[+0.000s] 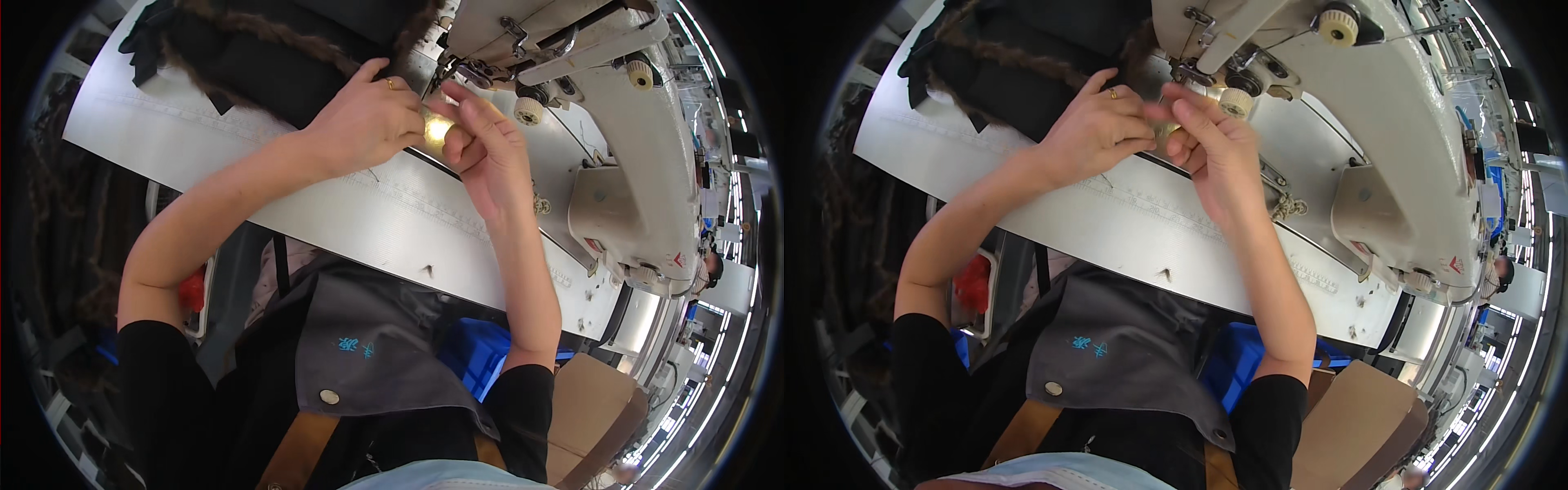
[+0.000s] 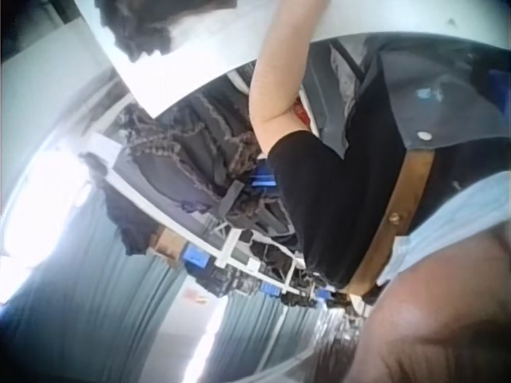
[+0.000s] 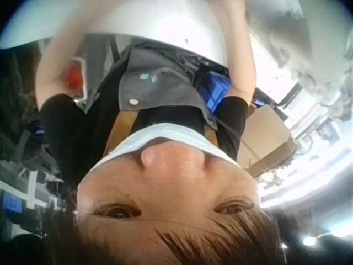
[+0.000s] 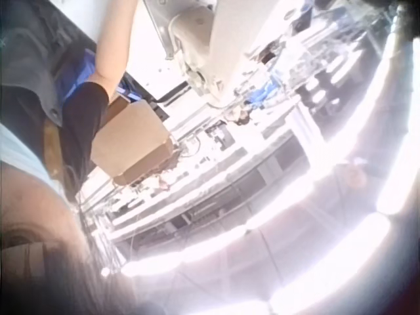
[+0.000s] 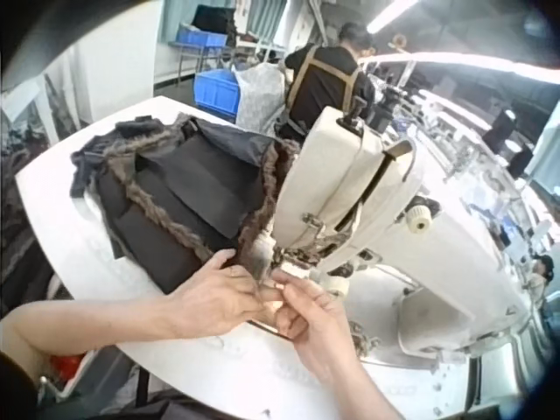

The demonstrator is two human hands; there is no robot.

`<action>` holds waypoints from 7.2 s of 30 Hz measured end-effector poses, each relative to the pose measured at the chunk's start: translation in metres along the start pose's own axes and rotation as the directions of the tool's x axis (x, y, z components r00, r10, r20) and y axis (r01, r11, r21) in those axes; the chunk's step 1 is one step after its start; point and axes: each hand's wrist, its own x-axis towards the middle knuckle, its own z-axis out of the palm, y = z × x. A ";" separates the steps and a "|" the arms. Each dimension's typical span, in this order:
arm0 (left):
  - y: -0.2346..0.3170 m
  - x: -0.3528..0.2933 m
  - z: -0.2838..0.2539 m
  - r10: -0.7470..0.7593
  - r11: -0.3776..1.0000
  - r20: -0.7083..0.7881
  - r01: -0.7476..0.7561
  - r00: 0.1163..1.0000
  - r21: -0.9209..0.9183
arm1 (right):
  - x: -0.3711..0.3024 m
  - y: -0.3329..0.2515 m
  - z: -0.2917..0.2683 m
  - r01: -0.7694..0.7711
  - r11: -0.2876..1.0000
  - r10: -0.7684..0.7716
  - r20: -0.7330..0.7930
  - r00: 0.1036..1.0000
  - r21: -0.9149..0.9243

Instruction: Sewing a piece of fur trim onto a black fabric garment using an industrial sewing machine.

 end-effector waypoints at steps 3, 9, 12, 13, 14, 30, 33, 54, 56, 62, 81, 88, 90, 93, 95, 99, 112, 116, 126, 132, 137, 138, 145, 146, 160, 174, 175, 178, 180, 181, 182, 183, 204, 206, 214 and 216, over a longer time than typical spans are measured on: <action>-0.001 -0.006 0.002 0.020 1.000 -0.014 -0.020 1.000 -0.017 | -0.014 0.007 0.005 0.085 0.945 -0.117 -0.084 0.990 -0.315; 0.012 0.002 -0.004 -0.014 0.976 -0.347 -0.063 0.938 -0.210 | -0.034 0.015 0.003 0.619 0.249 -0.615 0.372 0.695 -0.745; 0.011 0.005 -0.002 0.271 0.962 -0.248 -0.262 0.930 0.069 | -0.033 0.009 0.015 0.625 0.556 -0.604 0.250 0.757 -0.549; 0.011 0.006 -0.002 0.251 0.968 -0.225 -0.248 0.941 0.042 | -0.032 0.008 0.018 0.414 0.875 -0.410 0.073 0.909 -0.250; 0.010 0.007 -0.002 0.232 0.972 -0.200 -0.233 0.952 0.016 | -0.027 0.007 0.015 0.433 0.866 -0.426 0.085 0.901 -0.251; 0.091 -0.085 -0.008 -0.419 0.605 0.089 0.351 0.904 -0.715 | -0.081 0.000 -0.034 0.325 0.188 -0.541 0.178 0.822 -0.927; 0.096 -0.088 -0.010 -0.406 0.655 0.086 0.355 0.910 -0.667 | -0.051 0.011 -0.068 0.183 -0.129 -0.633 0.223 0.742 -0.975; 0.095 -0.058 -0.039 -0.436 0.846 -0.058 0.388 0.898 -0.367 | -0.110 0.021 0.005 0.237 0.414 -0.245 0.143 0.959 -0.879; 0.096 -0.057 -0.039 -0.426 0.853 -0.061 0.378 0.902 -0.359 | -0.104 0.029 0.006 0.308 0.327 -0.317 0.203 0.926 -0.894; 0.096 -0.062 -0.027 -0.630 0.502 0.012 0.419 0.776 -0.757 | -0.094 0.029 -0.003 0.194 0.653 -0.349 -0.064 0.935 -0.732; 0.112 -0.049 0.000 -0.678 -0.062 0.195 0.208 0.709 -0.976 | -0.110 0.043 0.022 0.146 0.965 -0.169 -0.090 0.982 -0.218; 0.094 -0.049 -0.007 -0.710 0.054 0.148 0.263 0.688 -0.963 | -0.088 0.025 -0.040 0.116 0.200 -0.610 -0.031 0.792 -0.973; 0.067 -0.037 -0.016 -0.335 0.894 -0.398 0.155 0.854 -0.419 | -0.089 0.021 -0.059 -0.008 -0.008 -0.571 -0.002 0.821 -1.000; 0.032 -0.010 -0.035 0.039 0.985 -0.450 0.040 0.892 0.166 | -0.096 0.012 -0.077 0.098 -0.316 -0.578 0.273 0.769 -0.944; 0.006 0.009 -0.030 -0.009 0.993 -0.347 0.050 0.938 0.109 | -0.116 -0.002 -0.094 0.108 -0.273 -0.729 0.279 0.625 -0.956; -0.017 0.034 -0.038 -0.280 0.957 0.037 0.282 0.959 -0.065 | -0.154 -0.074 -0.179 -0.295 -0.173 -0.982 0.141 0.128 -0.940; -0.017 0.051 -0.050 -0.554 0.752 0.246 0.605 0.795 -0.262 | -0.206 -0.200 -0.401 0.110 0.767 -0.641 -0.751 0.159 -0.632; -0.015 0.053 -0.043 -0.485 0.807 0.173 0.515 0.857 -0.290 | -0.232 -0.262 -0.433 -0.238 0.734 -0.538 -0.758 0.370 -0.637; -0.018 0.047 -0.016 -0.348 0.922 -0.032 0.336 0.937 -0.191 | -0.142 -0.129 -0.173 -0.042 -0.047 -0.998 0.046 0.031 -0.998; -0.025 0.044 0.001 -0.299 0.949 -0.182 0.272 0.937 -0.158 | -0.090 0.022 -0.082 0.140 -0.298 -0.421 0.262 0.869 -0.944; -0.017 0.049 -0.006 -0.318 0.944 -0.083 0.307 0.944 -0.124 | -0.092 0.025 -0.121 -0.104 -0.126 -0.574 -0.013 0.819 -0.987; -0.018 0.048 -0.004 -0.279 0.958 -0.111 0.268 0.954 -0.105 | -0.092 0.026 -0.125 -0.164 -0.133 -0.629 -0.045 0.776 -0.978; -0.017 0.045 -0.003 -0.249 0.968 -0.165 0.241 0.954 -0.064 | -0.089 0.028 -0.118 -0.154 -0.079 -0.639 -0.069 0.766 -0.985; -0.018 0.045 -0.003 -0.247 0.969 -0.164 0.240 0.955 -0.064 | -0.087 0.027 -0.115 -0.138 -0.060 -0.630 -0.069 0.774 -0.989; -0.016 0.046 0.000 -0.072 0.996 -0.308 0.086 0.949 0.035 | -0.085 0.026 -0.118 -0.118 -0.160 -0.627 0.008 0.779 -0.980; -0.024 0.039 0.012 -0.068 0.992 -0.323 0.100 0.944 0.083 | -0.044 0.029 -0.048 0.258 0.217 -0.542 0.104 0.834 -0.941; -0.024 0.040 0.012 -0.062 0.991 -0.329 0.097 0.942 0.092 | -0.034 0.029 -0.047 0.232 0.381 -0.507 0.008 0.862 -0.895; -0.022 0.042 0.010 -0.027 0.994 -0.366 0.064 0.930 0.088 | -0.005 0.031 -0.050 0.319 0.599 -0.510 -0.043 0.859 -0.735; -0.021 0.041 0.009 -0.047 0.995 -0.366 0.076 0.929 0.064 | 0.002 0.028 -0.044 0.275 0.652 -0.470 -0.092 0.878 -0.707; -0.022 0.041 0.008 -0.072 0.995 -0.363 0.093 0.929 0.041 | 0.005 0.028 -0.044 0.302 0.625 -0.493 -0.063 0.868 -0.720; -0.023 0.041 0.008 -0.073 0.995 -0.363 0.095 0.929 0.042 | 0.007 0.028 -0.044 0.330 0.596 -0.515 -0.034 0.856 -0.732; -0.024 0.041 0.009 -0.060 0.995 -0.368 0.084 0.928 0.049 | 0.007 0.029 -0.045 0.329 0.598 -0.514 -0.034 0.857 -0.731; -0.024 0.042 0.013 0.035 0.977 -0.362 0.043 0.932 0.207 | 0.009 0.032 -0.032 0.341 0.689 -0.493 -0.069 0.867 -0.640; -0.024 0.041 0.014 0.024 0.980 -0.353 0.048 0.935 0.195 | 0.019 0.033 -0.026 0.324 0.819 -0.449 -0.178 0.875 -0.474; -0.025 0.041 0.014 0.001 0.983 -0.346 0.063 0.938 0.173 | 0.055 0.036 -0.024 0.304 0.764 -0.432 -0.101 0.896 -0.569; -0.027 0.041 0.016 -0.015 0.987 -0.338 0.069 0.941 0.147 | 0.055 0.036 -0.024 0.338 0.781 -0.452 -0.101 0.886 -0.525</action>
